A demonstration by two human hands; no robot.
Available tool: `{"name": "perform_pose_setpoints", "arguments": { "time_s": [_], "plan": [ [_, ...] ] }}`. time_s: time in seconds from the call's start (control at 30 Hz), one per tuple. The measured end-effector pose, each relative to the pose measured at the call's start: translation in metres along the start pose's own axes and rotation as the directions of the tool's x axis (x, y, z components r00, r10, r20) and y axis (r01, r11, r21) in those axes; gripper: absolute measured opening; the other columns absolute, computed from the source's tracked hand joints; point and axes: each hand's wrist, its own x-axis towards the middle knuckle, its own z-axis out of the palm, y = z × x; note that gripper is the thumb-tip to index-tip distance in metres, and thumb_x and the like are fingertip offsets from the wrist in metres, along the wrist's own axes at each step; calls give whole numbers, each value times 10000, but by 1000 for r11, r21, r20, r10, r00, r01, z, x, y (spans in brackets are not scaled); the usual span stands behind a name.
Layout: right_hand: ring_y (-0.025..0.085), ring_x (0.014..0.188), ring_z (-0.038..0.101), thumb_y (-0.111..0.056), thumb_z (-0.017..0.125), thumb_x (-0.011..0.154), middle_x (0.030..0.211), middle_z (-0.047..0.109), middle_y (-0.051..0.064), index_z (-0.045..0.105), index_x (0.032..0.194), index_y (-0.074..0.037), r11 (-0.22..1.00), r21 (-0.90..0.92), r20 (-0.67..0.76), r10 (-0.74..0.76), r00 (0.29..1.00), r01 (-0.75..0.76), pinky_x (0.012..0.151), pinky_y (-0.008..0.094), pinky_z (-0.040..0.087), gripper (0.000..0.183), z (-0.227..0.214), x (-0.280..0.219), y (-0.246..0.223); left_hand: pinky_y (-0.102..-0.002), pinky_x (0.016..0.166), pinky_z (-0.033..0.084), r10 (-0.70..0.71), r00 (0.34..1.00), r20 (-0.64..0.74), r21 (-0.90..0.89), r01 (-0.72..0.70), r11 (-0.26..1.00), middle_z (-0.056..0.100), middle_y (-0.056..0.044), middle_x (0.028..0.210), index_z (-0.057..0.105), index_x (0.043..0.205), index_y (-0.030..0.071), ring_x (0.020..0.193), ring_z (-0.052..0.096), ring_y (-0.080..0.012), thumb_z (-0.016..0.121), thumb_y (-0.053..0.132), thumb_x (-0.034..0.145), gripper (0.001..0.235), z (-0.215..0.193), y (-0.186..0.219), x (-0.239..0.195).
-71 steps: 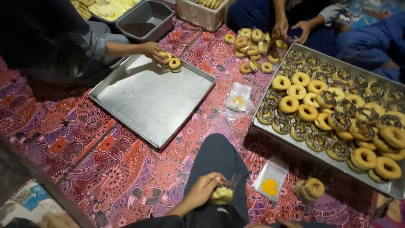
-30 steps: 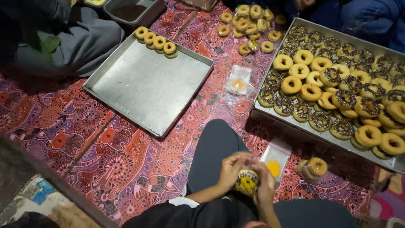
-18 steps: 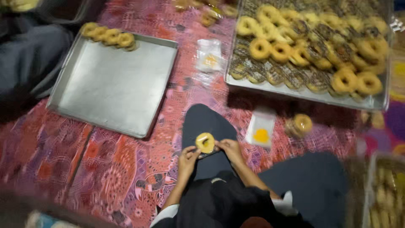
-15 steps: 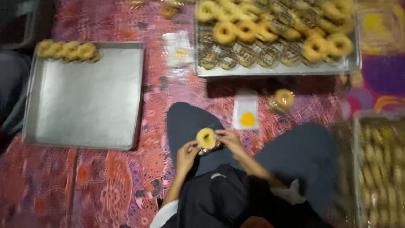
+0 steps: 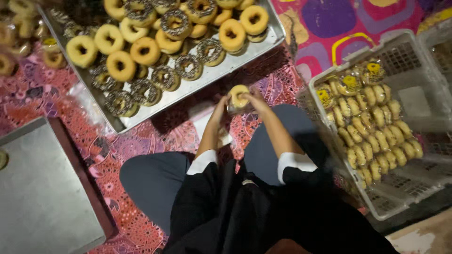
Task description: The person sits on the floor and repeatedly picks donuts from a metal tray, places them into small plastic bags, and stacks the filled bags into a plastic crate. Another person occasionally places donuts onto a separate tray nearby.
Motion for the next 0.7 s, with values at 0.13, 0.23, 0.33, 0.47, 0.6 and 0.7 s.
{"name": "perform_pose_setpoints", "arguments": {
  "time_s": [0.13, 0.23, 0.33, 0.47, 0.6, 0.7],
  "plan": [
    [215, 1332, 558, -168, 705, 929, 1454, 570, 137, 479, 1531, -82, 910, -41, 108, -407, 907, 413, 1069, 339, 512, 648, 16, -64, -3, -355, 1068, 463, 296, 954, 39, 250, -296, 922, 558, -98, 1415, 466, 1486, 78, 1298, 544, -237, 712, 474, 892, 755, -4, -11, -45],
    [276, 1404, 447, -247, 802, 887, 1556, 422, 172, 225, 1638, -107, 837, -223, 337, -414, 845, 499, 1123, 406, 435, 957, -25, -152, -33, -418, 1024, 520, 341, 901, 269, 54, -367, 929, 597, -198, 1353, 492, 1473, 32, 1203, 610, -308, 708, 307, 959, 621, -12, -28, -95],
    [409, 1514, 278, -526, 855, 680, 1661, 238, 249, 127, 1650, -84, 231, -567, 581, -568, 583, 790, 1188, 547, 296, 1291, -82, -257, -60, -446, 1003, 561, 41, 950, 311, -427, 100, 899, 623, -160, 1359, 498, 1443, 75, 1186, 672, -303, 635, 365, 930, 604, -10, -75, -147],
    [347, 1483, 303, -484, 487, 932, 1637, 262, 114, 213, 1567, -278, -766, -419, 908, -355, 222, 488, 1005, 749, 266, 721, -116, -357, -74, -468, 1038, 528, -231, 661, 714, -3, 333, 943, 594, -155, 1384, 424, 1540, 68, 1232, 619, -307, 607, 426, 1041, 641, 61, -138, -183],
    [323, 1483, 311, -506, 506, 986, 1588, 332, 151, 329, 1600, -267, -666, -370, 927, -217, 305, 648, 1151, 648, 300, 682, -177, -400, -61, -430, 1129, 516, -468, 459, 755, 308, 382, 871, 557, -49, 1511, 331, 1615, 217, 1378, 588, -204, 434, 739, 897, 893, 149, -141, -199],
    [303, 1453, 355, -488, 552, 970, 1576, 363, 139, 339, 1585, -234, -278, -721, 690, -368, 623, 635, 1134, 591, 336, 698, -259, -386, -47, -553, 973, 526, -435, 246, 866, 209, 613, 762, 516, -161, 1513, 358, 1676, 140, 1259, 592, -322, 233, 977, 882, 1160, 221, -129, -186]
  ]
}}
